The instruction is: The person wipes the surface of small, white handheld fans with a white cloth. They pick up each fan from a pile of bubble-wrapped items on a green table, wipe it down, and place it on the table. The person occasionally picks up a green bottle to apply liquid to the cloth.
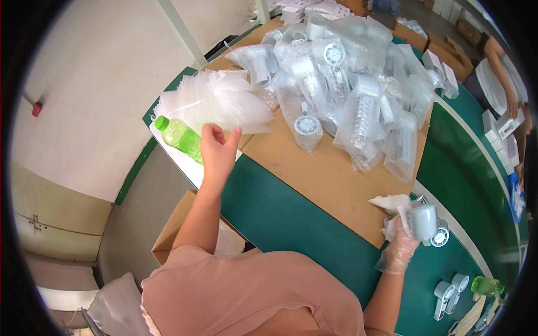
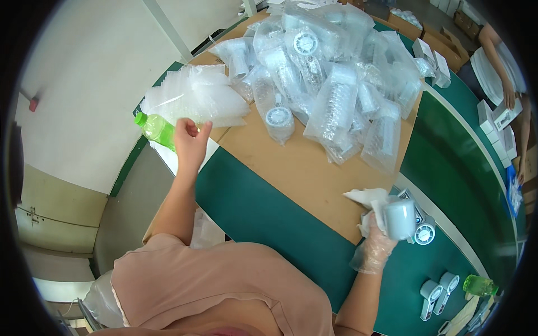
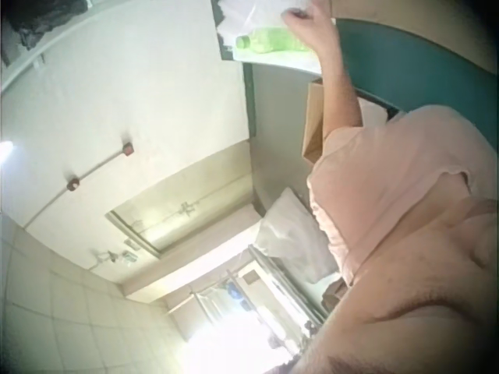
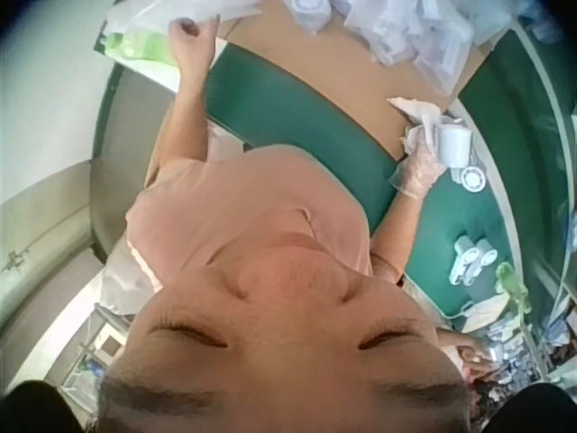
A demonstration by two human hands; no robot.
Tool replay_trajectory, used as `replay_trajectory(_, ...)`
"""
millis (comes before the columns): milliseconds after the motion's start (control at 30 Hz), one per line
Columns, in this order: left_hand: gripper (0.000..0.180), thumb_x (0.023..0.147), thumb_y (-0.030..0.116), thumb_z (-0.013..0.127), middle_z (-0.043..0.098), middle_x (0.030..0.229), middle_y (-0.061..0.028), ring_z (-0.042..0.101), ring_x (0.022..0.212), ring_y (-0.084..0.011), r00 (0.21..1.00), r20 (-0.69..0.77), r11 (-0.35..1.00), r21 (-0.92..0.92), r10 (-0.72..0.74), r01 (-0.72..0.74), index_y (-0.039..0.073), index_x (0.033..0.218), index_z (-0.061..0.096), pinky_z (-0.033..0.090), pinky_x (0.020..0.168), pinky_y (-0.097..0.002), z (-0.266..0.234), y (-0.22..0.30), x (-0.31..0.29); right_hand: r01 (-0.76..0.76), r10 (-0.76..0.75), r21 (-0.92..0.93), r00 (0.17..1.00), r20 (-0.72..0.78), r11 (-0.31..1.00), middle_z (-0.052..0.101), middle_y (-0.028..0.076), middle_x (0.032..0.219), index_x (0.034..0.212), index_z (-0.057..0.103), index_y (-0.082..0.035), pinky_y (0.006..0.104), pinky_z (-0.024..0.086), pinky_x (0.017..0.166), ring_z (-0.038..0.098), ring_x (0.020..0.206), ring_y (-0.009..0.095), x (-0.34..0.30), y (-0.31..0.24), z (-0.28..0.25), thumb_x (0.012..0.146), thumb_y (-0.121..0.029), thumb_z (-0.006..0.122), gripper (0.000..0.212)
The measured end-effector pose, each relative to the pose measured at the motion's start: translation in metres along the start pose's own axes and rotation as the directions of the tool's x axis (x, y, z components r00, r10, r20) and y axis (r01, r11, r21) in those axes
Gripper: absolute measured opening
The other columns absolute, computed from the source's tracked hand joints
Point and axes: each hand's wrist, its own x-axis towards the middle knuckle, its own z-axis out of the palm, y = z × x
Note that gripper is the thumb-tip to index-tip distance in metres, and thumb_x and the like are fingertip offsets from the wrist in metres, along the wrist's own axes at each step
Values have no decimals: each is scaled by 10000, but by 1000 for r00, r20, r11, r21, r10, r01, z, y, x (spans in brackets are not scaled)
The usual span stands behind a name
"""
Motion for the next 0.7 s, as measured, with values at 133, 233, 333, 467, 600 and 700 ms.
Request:
replay_trajectory(133, 224, 864, 165, 681, 434, 666, 32, 386, 620, -71, 955, 80, 924, -239, -287, 298, 12, 816, 525, 352, 548, -240, 18, -39, 1, 167, -159, -90, 983, 92, 982, 627, 86, 994, 1097, 588, 0, 331, 503, 782, 605, 887, 188, 1, 10, 9, 753, -85, 751, 390)
replay_trajectory(233, 193, 880, 140, 656, 427, 657, 41, 362, 614, -58, 900, 140, 682, -607, -413, 407, 44, 772, 528, 318, 537, -238, 18, -19, -2, 170, -152, -127, 978, 142, 977, 631, 79, 964, 1056, 611, -10, 332, 505, 776, 610, 876, 187, -4, -8, 14, 737, -51, 728, 342)
replay_trajectory(333, 238, 885, 117, 644, 415, 644, 52, 344, 597, -59, 976, -70, 714, -692, -208, 102, 74, 706, 494, 289, 523, -242, 13, 22, -2, 153, -135, -74, 968, 211, 985, 642, 82, 959, 1048, 617, -17, 338, 506, 777, 625, 862, 204, -2, -15, 18, 718, -31, 699, 340)
replay_trajectory(467, 319, 842, 100, 672, 396, 637, 23, 350, 590, -84, 923, 192, 865, -451, 333, -219, 72, 645, 424, 303, 529, -260, 16, 98, -26, 383, -309, -263, 908, 283, 886, 652, 104, 1023, 1101, 613, -7, 343, 489, 831, 632, 945, 218, 9, 0, 15, 714, -67, 715, 404)
replay_trajectory(600, 285, 749, 140, 727, 463, 692, -82, 465, 626, -242, 513, 737, 892, -294, 441, -345, 36, 700, 465, 408, 601, -355, 62, 111, -74, 377, -331, -195, 915, 230, 906, 657, 167, 971, 1074, 595, -16, 377, 490, 795, 640, 903, 326, 4, 3, 15, 716, -104, 725, 391)
replay_trajectory(700, 271, 719, 171, 742, 519, 792, -130, 524, 721, -325, 507, 739, 861, -194, 444, -470, 35, 765, 512, 444, 662, -420, 87, 91, -111, 375, -318, -214, 912, 260, 902, 653, 183, 980, 1074, 588, -9, 380, 488, 797, 635, 906, 345, 1, -27, 4, 720, -108, 720, 391)
